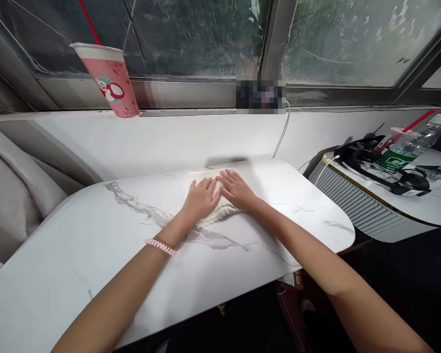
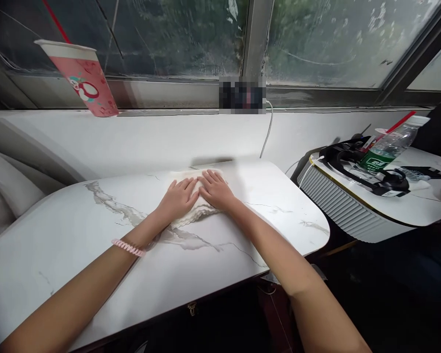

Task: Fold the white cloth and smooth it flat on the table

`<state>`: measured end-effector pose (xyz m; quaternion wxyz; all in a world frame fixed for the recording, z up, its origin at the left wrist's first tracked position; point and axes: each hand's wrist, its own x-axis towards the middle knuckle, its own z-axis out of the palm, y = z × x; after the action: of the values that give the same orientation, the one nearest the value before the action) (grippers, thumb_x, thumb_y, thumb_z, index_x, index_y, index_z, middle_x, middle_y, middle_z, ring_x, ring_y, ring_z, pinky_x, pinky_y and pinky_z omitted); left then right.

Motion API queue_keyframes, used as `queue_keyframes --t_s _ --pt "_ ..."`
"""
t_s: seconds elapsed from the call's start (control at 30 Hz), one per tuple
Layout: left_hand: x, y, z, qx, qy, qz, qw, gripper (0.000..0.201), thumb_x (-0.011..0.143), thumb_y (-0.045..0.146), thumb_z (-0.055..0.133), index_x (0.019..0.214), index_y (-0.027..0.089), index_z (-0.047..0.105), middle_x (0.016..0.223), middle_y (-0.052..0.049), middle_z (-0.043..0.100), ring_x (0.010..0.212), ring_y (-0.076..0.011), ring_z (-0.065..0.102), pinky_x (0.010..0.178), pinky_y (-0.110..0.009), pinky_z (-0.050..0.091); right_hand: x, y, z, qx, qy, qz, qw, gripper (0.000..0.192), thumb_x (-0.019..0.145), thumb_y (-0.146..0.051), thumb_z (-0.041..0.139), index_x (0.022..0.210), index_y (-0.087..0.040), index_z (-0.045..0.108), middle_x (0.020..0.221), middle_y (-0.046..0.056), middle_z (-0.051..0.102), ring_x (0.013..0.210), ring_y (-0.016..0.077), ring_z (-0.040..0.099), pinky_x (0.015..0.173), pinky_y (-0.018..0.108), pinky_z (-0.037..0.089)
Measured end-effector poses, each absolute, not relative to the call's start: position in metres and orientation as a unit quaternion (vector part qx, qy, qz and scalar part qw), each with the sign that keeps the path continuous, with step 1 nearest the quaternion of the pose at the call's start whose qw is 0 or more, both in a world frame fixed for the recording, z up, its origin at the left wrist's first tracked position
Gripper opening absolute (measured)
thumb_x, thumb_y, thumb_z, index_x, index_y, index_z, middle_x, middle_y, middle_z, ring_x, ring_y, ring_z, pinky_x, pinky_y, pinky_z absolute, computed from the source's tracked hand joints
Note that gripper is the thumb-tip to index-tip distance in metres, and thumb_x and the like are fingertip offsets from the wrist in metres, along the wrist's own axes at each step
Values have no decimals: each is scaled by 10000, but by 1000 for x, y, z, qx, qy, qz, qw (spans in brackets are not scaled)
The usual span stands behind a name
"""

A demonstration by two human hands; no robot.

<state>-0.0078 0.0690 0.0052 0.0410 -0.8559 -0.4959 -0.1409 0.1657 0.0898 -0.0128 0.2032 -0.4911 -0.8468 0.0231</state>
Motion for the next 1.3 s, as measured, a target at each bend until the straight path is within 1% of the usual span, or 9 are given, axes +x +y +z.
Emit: queue_keyframes --t_s 0.13,0.33,0.43,0.57,0.77,0.97,1.1,1.2,1.3 --pt "-9 31 7 -880 -461 -99 62 539 1008 351 321 1452 77 456 1493 -192 482 1403 -326 433 1140 -562 339 172 49 -17 -474 -857 11 201 498 1025 -368 335 1454 -143 448 1565 169 382 1491 299 277 1200 570 253" --pt "-14 -38 9 -895 -426 -77 107 547 1012 372 304 1412 68 519 1460 -192 518 1357 -338 492 1119 -528 391 173 -34 -9 -462 -862 12 206 491 1019 -347 342 1433 -115 470 1530 185 428 1471 313 311 1194 552 289" --pt "-20 -62 13 -908 -397 -85 102 515 1014 312 278 1411 96 525 1451 -165 538 1352 -304 504 1131 -509 388 172 -60 7 -462 -861 52 207 456 993 -333 400 1384 -128 512 1480 189 481 1434 325 368 1175 556 322" --pt "-24 -72 11 -902 -410 -108 80 515 992 193 251 1415 34 497 1476 -203 499 1412 -294 428 1150 -483 370 166 -69 23 -481 -831 148 237 425 992 -350 404 1354 -161 519 1463 147 500 1390 267 434 1139 470 408" --pt "-13 -52 -9 -886 -444 -137 6 540 942 182 301 1438 31 452 1477 -213 493 1423 -310 402 1169 -515 337 141 -51 6 -497 -826 103 246 445 998 -257 304 1389 -157 491 1435 129 524 1380 254 419 1210 486 262" --pt "-12 -15 -1 -845 -509 -155 -48 558 955 234 282 1479 73 389 1520 -177 446 1455 -318 330 1211 -577 206 126 -7 1 -497 -825 71 260 405 974 -191 326 1312 -138 543 1332 123 590 1256 238 493 1144 430 320" --pt "-23 27 15 -810 -546 -150 -152 501 920 204 310 1394 170 469 1482 -124 494 1420 -287 383 1200 -622 161 111 33 2 -503 -821 77 260 377 955 -147 337 1252 -154 570 1274 110 622 1203 230 524 1105 394 342" --pt "-34 60 17 -784 -566 -173 -188 481 859 135 337 1302 195 517 1421 -100 550 1367 -251 445 1202 -583 181 95 62 1 -534 -801 62 262 338 938 -141 368 1196 -147 586 1238 116 628 1189 237 526 1093 383 347" --pt "-45 88 11 -770 -586 -215 -132 423 895 140 303 1250 158 532 1383 -136 567 1326 -257 477 1187 -521 243 78 88 -1 -576 -776 31 256 268 949 -193 404 1129 -157 599 1214 123 627 1187 257 521 1112 424 319"
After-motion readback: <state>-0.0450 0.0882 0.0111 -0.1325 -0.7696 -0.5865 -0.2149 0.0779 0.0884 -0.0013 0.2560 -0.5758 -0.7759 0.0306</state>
